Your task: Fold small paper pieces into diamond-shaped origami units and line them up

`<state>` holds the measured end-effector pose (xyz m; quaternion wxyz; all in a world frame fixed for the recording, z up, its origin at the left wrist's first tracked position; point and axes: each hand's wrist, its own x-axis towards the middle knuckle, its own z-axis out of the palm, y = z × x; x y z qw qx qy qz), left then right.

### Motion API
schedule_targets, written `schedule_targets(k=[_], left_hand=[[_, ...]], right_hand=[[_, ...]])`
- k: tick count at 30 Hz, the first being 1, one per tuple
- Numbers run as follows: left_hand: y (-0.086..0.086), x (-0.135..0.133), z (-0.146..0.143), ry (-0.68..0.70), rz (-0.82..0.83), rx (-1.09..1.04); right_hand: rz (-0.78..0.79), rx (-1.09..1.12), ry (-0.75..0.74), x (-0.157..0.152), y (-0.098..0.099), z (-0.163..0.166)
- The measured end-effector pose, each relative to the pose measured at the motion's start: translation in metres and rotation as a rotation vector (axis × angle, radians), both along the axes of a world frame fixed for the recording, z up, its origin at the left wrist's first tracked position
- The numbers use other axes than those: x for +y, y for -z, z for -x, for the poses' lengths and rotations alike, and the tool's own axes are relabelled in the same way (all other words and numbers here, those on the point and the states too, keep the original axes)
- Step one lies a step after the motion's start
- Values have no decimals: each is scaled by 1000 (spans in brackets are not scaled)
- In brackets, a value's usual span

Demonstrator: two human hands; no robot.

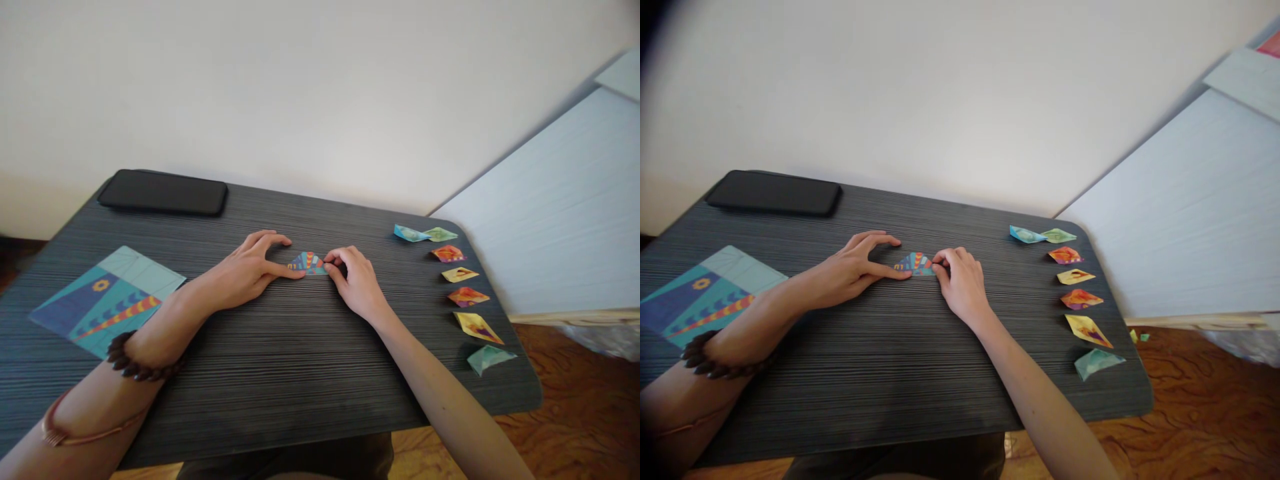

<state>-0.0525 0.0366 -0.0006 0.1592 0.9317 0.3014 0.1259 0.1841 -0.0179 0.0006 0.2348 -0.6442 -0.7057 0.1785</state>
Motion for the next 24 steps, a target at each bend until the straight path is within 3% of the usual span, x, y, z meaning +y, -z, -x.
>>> schedule_targets(k=[10, 16, 24], left_hand=[[0, 4, 3, -40, 3, -53], [-2, -2, -3, 33, -16, -65], [-5, -3, -4, 23, -21, -24]], right_hand=[[-48, 9, -11, -3, 2, 0], [-125, -23, -8, -7, 2, 5], [-169, -91, 29, -8, 4, 13]])
